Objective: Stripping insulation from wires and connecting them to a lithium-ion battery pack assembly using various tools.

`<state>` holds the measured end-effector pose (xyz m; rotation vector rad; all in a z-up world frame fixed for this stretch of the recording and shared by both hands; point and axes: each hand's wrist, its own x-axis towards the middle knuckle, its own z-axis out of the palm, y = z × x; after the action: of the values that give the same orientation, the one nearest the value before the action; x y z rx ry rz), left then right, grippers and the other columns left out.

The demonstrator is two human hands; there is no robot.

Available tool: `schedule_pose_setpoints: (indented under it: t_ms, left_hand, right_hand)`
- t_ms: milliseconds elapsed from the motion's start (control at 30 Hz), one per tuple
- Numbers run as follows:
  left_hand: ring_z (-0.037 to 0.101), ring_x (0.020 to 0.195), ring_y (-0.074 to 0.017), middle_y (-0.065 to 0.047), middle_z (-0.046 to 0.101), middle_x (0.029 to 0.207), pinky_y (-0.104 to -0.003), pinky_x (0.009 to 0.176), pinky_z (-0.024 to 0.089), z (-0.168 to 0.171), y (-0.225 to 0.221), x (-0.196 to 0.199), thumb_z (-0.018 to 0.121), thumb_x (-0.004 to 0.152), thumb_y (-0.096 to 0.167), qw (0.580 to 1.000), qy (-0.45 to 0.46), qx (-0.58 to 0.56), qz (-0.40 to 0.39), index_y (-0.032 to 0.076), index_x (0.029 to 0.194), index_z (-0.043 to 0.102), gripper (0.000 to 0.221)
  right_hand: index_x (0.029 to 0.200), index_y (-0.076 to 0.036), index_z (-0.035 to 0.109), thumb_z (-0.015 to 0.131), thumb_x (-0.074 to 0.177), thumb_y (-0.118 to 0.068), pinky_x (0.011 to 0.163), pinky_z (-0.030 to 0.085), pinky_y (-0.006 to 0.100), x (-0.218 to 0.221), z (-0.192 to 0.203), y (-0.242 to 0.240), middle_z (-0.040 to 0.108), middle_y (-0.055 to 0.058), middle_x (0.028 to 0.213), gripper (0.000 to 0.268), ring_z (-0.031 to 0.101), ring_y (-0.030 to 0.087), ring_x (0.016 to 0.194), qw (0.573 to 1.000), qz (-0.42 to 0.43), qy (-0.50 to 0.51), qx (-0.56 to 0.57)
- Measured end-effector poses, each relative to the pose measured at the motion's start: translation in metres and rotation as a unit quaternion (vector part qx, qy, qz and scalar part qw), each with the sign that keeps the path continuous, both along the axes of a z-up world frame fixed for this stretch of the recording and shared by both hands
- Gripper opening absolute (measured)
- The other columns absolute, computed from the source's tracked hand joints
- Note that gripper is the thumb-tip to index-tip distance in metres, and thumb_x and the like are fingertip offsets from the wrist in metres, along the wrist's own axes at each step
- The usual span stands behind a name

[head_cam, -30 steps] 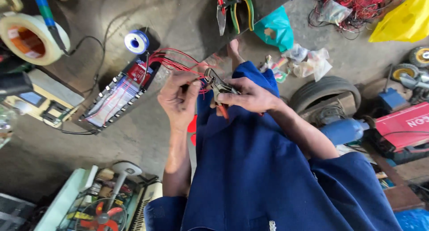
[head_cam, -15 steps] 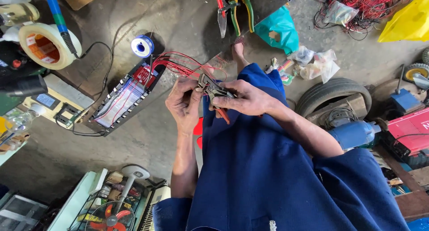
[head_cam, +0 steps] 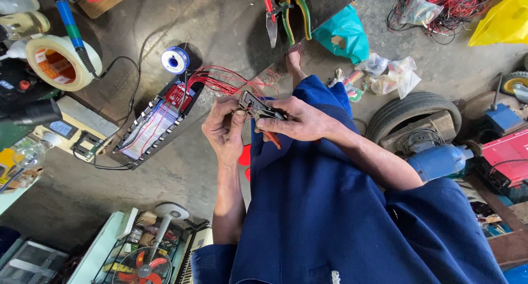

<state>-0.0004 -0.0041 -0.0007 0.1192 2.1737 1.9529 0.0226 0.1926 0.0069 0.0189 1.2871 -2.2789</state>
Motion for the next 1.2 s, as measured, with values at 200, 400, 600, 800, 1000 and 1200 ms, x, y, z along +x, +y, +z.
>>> schedule_pose_setpoints:
  t_ms: [200, 400, 600, 800, 1000, 1200]
  left_hand:
    - [0.056, 0.081, -0.0162, -0.017, 0.062, 0.088, -0.036, 0.075, 0.054, 0.015, 0.005, -0.010, 0.071, 0.099, 0.011, 1.000, 0.004, -0.001, -0.020, -0.002, 0.090, 0.065, 0.017]
    - [0.057, 0.080, -0.0196, -0.018, 0.061, 0.087, -0.037, 0.075, 0.054, 0.018, 0.005, -0.012, 0.070, 0.100, 0.011, 0.999, 0.007, 0.005, -0.031, -0.004, 0.090, 0.064, 0.018]
    - [0.059, 0.080, -0.0217, -0.019, 0.061, 0.088, -0.038, 0.074, 0.055, 0.016, 0.004, -0.012, 0.070, 0.100, 0.010, 0.999, 0.015, -0.003, -0.035, -0.004, 0.092, 0.064, 0.017]
    - [0.061, 0.080, -0.0217, -0.018, 0.061, 0.086, -0.036, 0.072, 0.055, 0.020, 0.007, -0.014, 0.069, 0.099, 0.005, 1.000, 0.011, 0.004, -0.029, -0.005, 0.091, 0.066, 0.013]
    - [0.062, 0.078, -0.0218, -0.018, 0.063, 0.086, -0.036, 0.070, 0.054, 0.013, 0.005, -0.010, 0.068, 0.098, 0.003, 1.000, 0.020, -0.010, -0.020, -0.005, 0.091, 0.067, 0.011]
    - [0.057, 0.077, -0.0169, -0.014, 0.061, 0.083, -0.033, 0.070, 0.051, 0.014, 0.011, -0.009, 0.070, 0.097, 0.004, 0.999, 0.019, -0.032, 0.007, -0.002, 0.090, 0.069, 0.010]
  right_hand:
    - [0.092, 0.002, 0.068, 0.063, 0.105, -0.013, 0.069, 0.058, 0.028, 0.005, -0.003, -0.003, 0.075, 0.017, 0.072, 0.021, 0.073, 0.017, 0.067, 1.000, -0.002, -0.007, -0.004]
    - [0.090, 0.003, 0.066, 0.063, 0.105, -0.012, 0.068, 0.061, 0.030, 0.003, -0.001, -0.003, 0.075, 0.018, 0.071, 0.021, 0.076, 0.019, 0.068, 1.000, 0.000, -0.021, -0.012]
    - [0.090, 0.003, 0.067, 0.063, 0.104, -0.010, 0.067, 0.062, 0.032, 0.005, 0.001, -0.003, 0.073, 0.019, 0.069, 0.020, 0.077, 0.020, 0.067, 0.999, -0.005, -0.036, -0.023]
    - [0.087, 0.003, 0.065, 0.063, 0.103, -0.008, 0.056, 0.062, 0.030, 0.007, -0.007, -0.005, 0.073, 0.018, 0.067, 0.020, 0.076, 0.020, 0.059, 0.999, -0.028, -0.008, -0.019]
    - [0.085, 0.005, 0.064, 0.070, 0.099, -0.006, 0.049, 0.061, 0.028, 0.008, -0.008, -0.007, 0.072, 0.018, 0.065, 0.019, 0.074, 0.019, 0.052, 0.998, -0.054, 0.003, -0.032]
    - [0.086, 0.008, 0.065, 0.073, 0.095, -0.002, 0.041, 0.060, 0.032, 0.018, -0.022, -0.013, 0.072, 0.022, 0.069, 0.016, 0.073, 0.024, 0.049, 0.995, -0.080, -0.039, -0.035]
